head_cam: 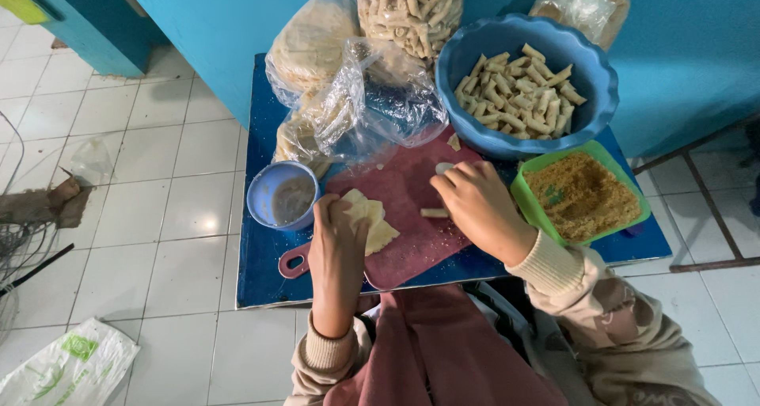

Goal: The person sits at a small table and folds filled pastries. They take a thin dough sheet, place brown filling from a green container onto it, fold and seal the wrapper by hand, and place the finished roll into a blue bowl with other completed pastries.

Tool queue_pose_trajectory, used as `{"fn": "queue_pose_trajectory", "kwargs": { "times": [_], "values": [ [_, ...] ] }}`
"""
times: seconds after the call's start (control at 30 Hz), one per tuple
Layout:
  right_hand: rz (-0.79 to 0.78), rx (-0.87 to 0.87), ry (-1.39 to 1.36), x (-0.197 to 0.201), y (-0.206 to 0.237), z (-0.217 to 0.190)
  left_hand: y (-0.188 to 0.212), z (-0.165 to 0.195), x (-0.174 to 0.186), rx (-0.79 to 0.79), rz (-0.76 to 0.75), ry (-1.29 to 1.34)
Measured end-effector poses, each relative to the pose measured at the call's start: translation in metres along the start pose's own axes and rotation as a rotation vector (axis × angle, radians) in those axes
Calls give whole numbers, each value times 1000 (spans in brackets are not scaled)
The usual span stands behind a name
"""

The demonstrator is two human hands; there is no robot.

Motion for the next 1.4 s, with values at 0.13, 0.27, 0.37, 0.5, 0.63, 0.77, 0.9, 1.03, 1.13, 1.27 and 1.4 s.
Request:
{"fn": "queue_pose_trajectory", "kwargs": {
  "times": [0.13,0.27,0.37,0.5,0.63,0.77,0.9,1.03,1.13,1.27,1.4],
  "values": [
    [-136,2,-161,-5,0,-9,-2,3,-2,-36,20,-44],
    [-69,4,-206,-4,11,-21,-4,-4,2,109,57,-15],
    [-139,6,-277,-12,19,-27,-6,1,8,95,78,16],
    [-121,56,-337,5,9,-19,-10,10,14,33,126,95],
    [-130,-43,-406,52,-3,22,-10,7,12,18,127,321],
    [270,-277,14,120,-3,57,-11,5,7,-72,138,324],
    [299,-122,-263,109,-12,26,-12,-4,0,-39,136,334],
    [113,60,-451,47,-22,-28,-11,-5,3,-66,142,332],
    [62,7,-662,3,-28,-41,-9,-6,5,-37,138,284],
    [70,-21,-695,-24,-36,-49,-10,-11,4,-25,144,334],
    [100,-53,-735,-17,-39,-40,-12,-22,2,8,178,372]
  ]
}}
Point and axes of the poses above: each hand's wrist, its own y-axis away from the middle knuckle, its own x-axis out of the back of the hand, z = x × y, the point moved 7 cm from there along -y, towards the middle knuckle, and after that the axes turned 12 degrees about y, right-handed, at the moved point
